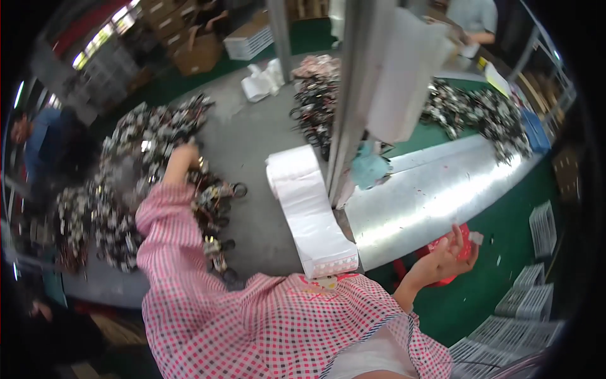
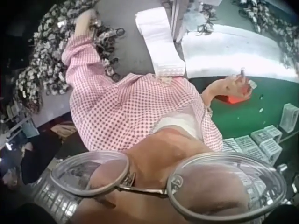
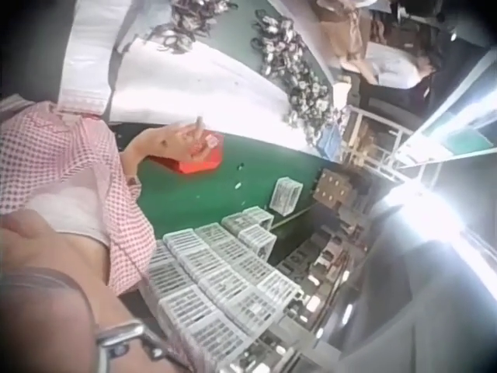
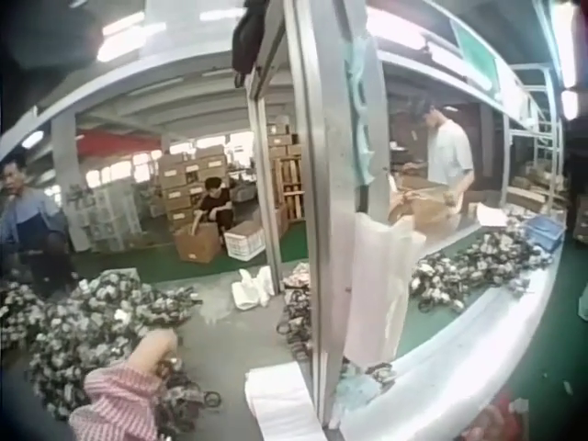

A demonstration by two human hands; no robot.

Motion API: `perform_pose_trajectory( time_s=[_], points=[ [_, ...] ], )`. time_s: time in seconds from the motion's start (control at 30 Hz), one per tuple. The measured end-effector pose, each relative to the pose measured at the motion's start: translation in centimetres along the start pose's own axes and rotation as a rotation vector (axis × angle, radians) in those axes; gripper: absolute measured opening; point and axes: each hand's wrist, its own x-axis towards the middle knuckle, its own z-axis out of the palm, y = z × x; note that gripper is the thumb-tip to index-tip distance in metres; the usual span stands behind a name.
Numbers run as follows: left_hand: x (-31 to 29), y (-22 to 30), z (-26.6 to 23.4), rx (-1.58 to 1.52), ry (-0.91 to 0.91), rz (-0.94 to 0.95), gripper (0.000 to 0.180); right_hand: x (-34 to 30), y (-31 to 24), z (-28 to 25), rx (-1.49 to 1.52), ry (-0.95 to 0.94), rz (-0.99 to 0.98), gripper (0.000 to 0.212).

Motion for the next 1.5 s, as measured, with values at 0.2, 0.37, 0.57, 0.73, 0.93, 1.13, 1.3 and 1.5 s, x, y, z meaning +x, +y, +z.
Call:
perform_pose_trajectory(
  time_s=[0.2,0.37,0.57,0.73,0.93,1.13,1.3,1.5],
  points=[
    [-2.5,-0.8,2.3,-0.130,0.118,0.063,0.032,-0.3,0.0,1.0,0.158,-0.194,-0.047,0.059],
    [-5.7,-2.1,-0.7,-0.396,0.539,0.009,0.041,-0.3,0.5,0.4,0.114,-0.209,-0.057,0.059],
    [-8.7,-6.0,-2.2,-0.631,1.070,0.092,0.029,-0.6,-0.1,0.8,0.175,-0.238,-0.003,0.058],
    [-16.3,2.2,-8.0,-1.568,0.864,0.444,0.043,-0.4,-1.9,2.9,0.246,-0.242,0.111,0.057],
    [-22.2,13.5,-11.9,-2.478,0.166,0.983,0.058,1.3,-7.3,5.3,0.721,-0.398,0.276,0.060],
    [-27.3,19.4,-12.5,-2.565,0.008,0.942,0.080,0.4,-10.8,6.6,1.166,-0.644,0.437,0.074],
    [-27.9,21.1,-11.9,-2.310,0.147,1.022,0.078,0.6,-11.1,6.2,1.245,-0.740,0.540,0.075],
    [-28.0,22.7,-12.2,-2.165,0.295,1.112,0.063,0.2,-12.3,6.3,1.120,-0.762,0.522,0.083]
  ],
)
